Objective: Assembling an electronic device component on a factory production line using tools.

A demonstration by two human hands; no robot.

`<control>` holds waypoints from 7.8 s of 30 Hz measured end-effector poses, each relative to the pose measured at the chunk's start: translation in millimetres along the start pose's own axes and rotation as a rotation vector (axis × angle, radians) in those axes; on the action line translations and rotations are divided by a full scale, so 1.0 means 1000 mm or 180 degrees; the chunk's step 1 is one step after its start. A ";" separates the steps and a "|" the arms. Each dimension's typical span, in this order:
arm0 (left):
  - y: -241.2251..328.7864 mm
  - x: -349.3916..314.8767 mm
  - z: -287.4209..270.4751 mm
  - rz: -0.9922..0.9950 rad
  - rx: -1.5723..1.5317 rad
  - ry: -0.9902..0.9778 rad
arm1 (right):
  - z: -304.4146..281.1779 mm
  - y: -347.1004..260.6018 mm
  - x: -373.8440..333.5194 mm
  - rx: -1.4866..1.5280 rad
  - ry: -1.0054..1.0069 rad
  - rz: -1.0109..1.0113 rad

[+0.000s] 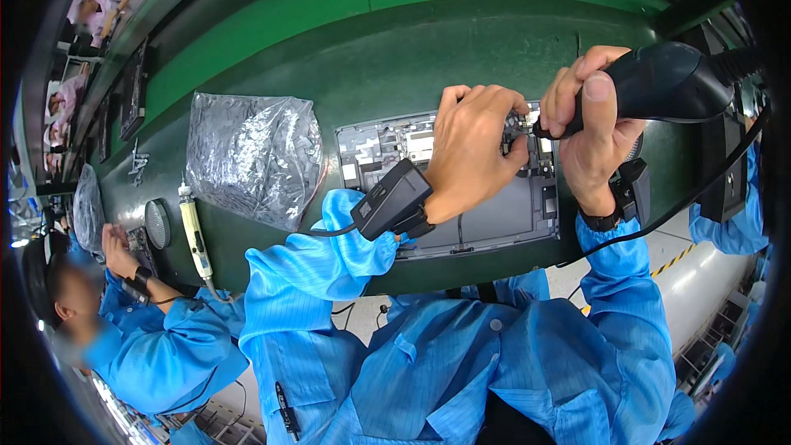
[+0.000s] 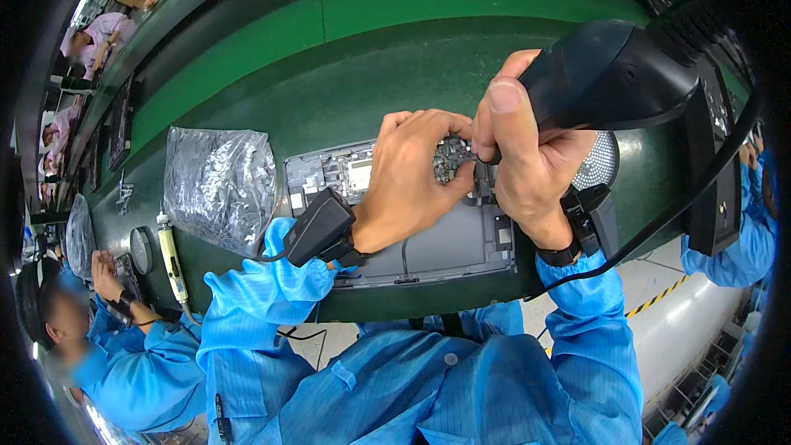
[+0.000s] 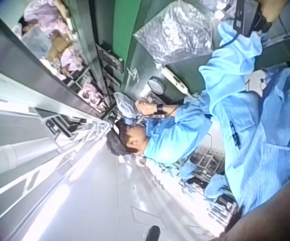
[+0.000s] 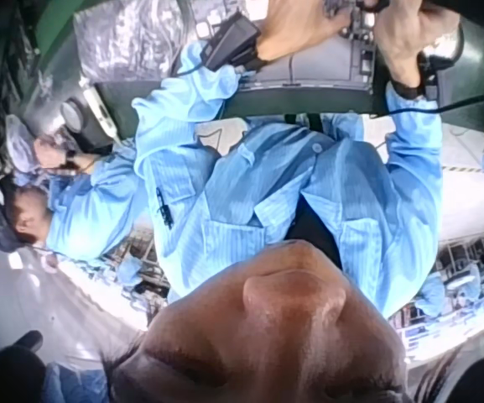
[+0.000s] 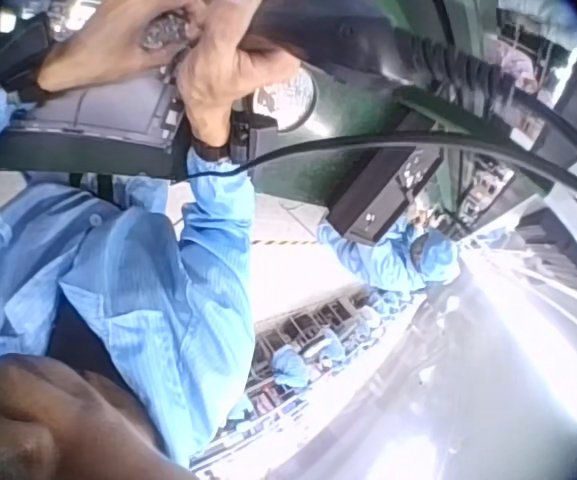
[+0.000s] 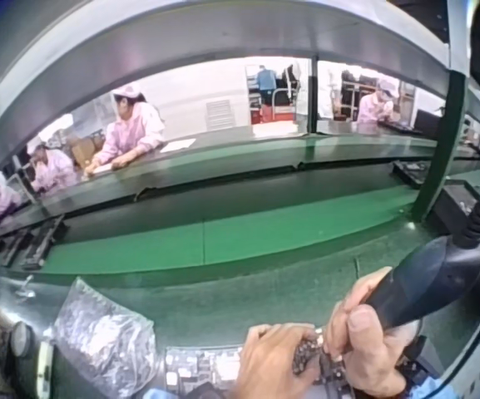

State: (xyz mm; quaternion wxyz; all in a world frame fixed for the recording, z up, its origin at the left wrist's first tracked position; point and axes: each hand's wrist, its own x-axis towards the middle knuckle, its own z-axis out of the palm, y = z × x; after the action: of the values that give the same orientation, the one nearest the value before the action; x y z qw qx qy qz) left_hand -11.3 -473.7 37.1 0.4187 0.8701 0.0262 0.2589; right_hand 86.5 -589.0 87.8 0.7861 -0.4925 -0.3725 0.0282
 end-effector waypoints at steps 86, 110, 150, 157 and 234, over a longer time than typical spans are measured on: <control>-0.016 0.003 -0.034 -0.0239 -0.0073 0.0507 | -0.023 -0.004 0.016 -0.2155 -0.1663 0.0798; -0.006 -0.023 -0.063 -0.0282 0.0451 0.0205 | -0.008 0.013 0.011 -0.2463 -0.2404 0.0224; -0.010 -0.045 -0.065 0.0566 0.1523 -0.0069 | 0.013 0.016 0.004 -0.3011 -0.2150 -0.0158; -0.008 -0.043 -0.059 0.0688 0.2030 -0.0188 | 0.007 0.015 0.017 -0.2619 -0.2328 0.0496; 0.002 -0.045 -0.061 0.0535 0.1917 -0.0150 | -0.001 0.021 0.015 -0.1848 -0.1967 0.0755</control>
State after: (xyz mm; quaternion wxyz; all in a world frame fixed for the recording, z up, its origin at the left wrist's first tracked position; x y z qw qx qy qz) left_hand -78.9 -443.5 50.6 0.1198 0.9598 0.0200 0.2529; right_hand 104.6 -573.0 79.4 0.4581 -0.7008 -0.5234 0.1584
